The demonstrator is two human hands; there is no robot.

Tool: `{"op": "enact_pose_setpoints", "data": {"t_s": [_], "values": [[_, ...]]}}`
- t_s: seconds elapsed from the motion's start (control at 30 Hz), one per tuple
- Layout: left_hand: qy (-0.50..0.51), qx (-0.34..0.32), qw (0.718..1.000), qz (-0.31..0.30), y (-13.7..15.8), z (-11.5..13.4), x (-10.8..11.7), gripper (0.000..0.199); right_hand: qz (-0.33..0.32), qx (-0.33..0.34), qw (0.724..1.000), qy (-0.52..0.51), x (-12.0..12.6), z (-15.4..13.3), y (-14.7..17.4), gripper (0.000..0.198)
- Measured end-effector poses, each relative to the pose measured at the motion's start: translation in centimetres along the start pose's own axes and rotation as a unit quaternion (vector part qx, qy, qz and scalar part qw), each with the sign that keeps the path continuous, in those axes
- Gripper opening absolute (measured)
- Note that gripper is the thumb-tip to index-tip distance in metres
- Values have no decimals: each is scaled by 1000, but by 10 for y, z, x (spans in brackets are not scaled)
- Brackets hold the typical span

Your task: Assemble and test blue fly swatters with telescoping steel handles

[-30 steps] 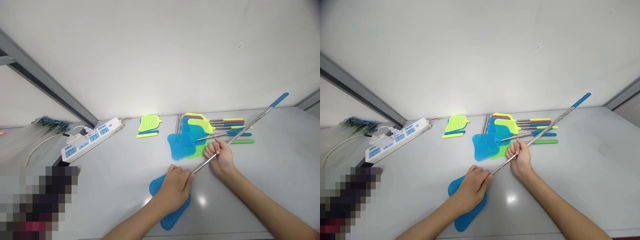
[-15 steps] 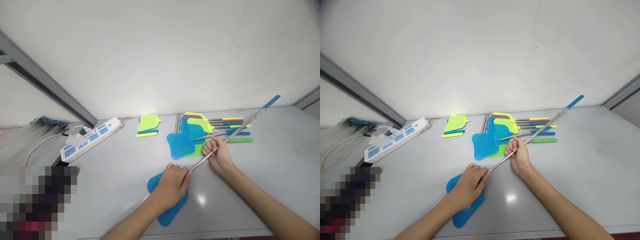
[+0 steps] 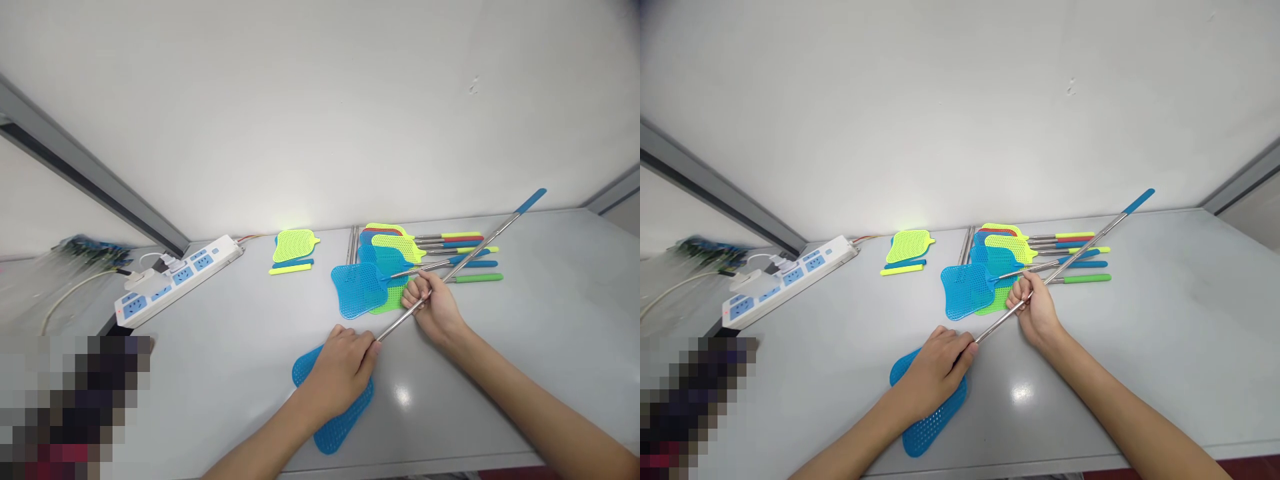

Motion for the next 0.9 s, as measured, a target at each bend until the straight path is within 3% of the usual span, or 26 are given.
{"op": "enact_pose_setpoints", "data": {"t_s": [0.9], "values": [[40,2,999,-28,4,1,10,31,-3,-40,999,0,-1,-1,-1,43]]}}
Point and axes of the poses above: each hand's wrist, its own y-axis away from the middle knuckle, its own x-axis out of the back of the hand, z = x × y, the point moved 3 cm from there along -y, towards the middle knuckle, and after that the axes turned 2 degrees about -z, right-handed, at the moved point
